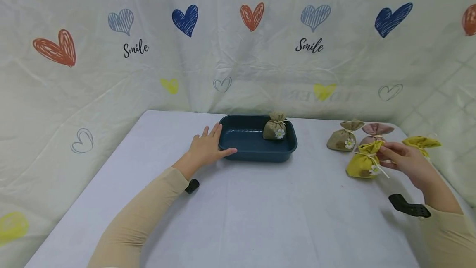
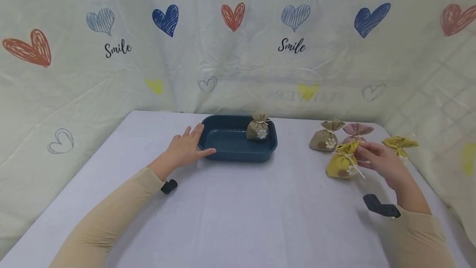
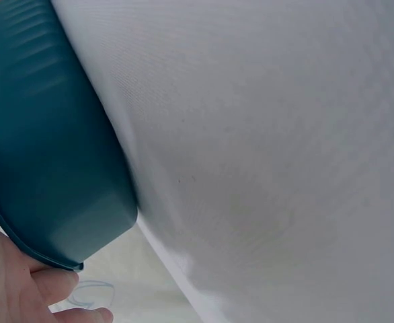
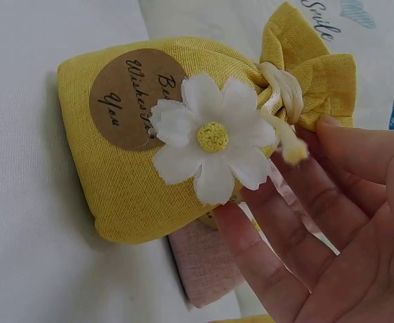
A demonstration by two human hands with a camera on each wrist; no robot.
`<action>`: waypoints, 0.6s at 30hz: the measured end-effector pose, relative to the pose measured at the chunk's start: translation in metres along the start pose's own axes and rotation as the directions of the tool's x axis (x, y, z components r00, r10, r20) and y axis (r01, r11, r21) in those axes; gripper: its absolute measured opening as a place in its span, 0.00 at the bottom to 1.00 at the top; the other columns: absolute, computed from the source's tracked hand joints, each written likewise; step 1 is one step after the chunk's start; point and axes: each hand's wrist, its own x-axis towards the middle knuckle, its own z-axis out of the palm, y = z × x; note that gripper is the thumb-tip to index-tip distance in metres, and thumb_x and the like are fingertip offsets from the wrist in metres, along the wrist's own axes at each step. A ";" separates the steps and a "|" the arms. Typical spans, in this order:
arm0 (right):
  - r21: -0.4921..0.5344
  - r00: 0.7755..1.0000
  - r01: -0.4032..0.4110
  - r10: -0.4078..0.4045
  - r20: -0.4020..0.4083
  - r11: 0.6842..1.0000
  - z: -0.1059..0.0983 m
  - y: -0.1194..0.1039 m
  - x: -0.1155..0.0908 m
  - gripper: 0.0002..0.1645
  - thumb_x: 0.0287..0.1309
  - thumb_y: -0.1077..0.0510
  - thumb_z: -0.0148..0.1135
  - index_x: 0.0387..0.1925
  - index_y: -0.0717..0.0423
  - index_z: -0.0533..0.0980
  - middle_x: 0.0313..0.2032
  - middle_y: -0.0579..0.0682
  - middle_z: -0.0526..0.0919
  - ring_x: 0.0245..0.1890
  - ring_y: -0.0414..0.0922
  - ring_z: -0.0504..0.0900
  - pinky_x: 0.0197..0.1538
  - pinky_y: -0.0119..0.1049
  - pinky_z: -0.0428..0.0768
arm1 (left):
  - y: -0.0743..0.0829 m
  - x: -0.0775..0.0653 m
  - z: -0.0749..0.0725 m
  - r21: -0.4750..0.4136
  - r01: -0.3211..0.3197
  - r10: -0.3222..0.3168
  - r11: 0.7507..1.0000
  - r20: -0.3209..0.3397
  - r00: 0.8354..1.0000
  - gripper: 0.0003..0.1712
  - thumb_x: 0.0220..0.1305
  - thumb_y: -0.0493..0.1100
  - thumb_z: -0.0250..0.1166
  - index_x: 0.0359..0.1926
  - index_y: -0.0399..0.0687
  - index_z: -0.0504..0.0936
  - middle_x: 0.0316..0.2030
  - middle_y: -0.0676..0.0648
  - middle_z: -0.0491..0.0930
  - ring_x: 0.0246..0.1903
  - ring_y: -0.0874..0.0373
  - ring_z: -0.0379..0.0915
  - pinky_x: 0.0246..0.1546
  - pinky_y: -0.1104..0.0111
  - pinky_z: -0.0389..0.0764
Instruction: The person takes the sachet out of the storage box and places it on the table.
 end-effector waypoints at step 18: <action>0.048 1.000 -0.019 0.019 0.006 0.999 -0.002 0.003 0.001 0.16 0.80 0.57 0.49 0.40 0.32 0.79 0.36 0.26 0.81 0.36 0.26 0.81 0.38 0.25 0.83 | -0.001 0.001 0.001 -0.006 0.004 -0.004 1.000 0.005 1.000 0.66 0.63 0.83 0.49 0.83 0.45 0.40 0.81 0.45 0.43 0.79 0.40 0.39 0.70 0.39 0.56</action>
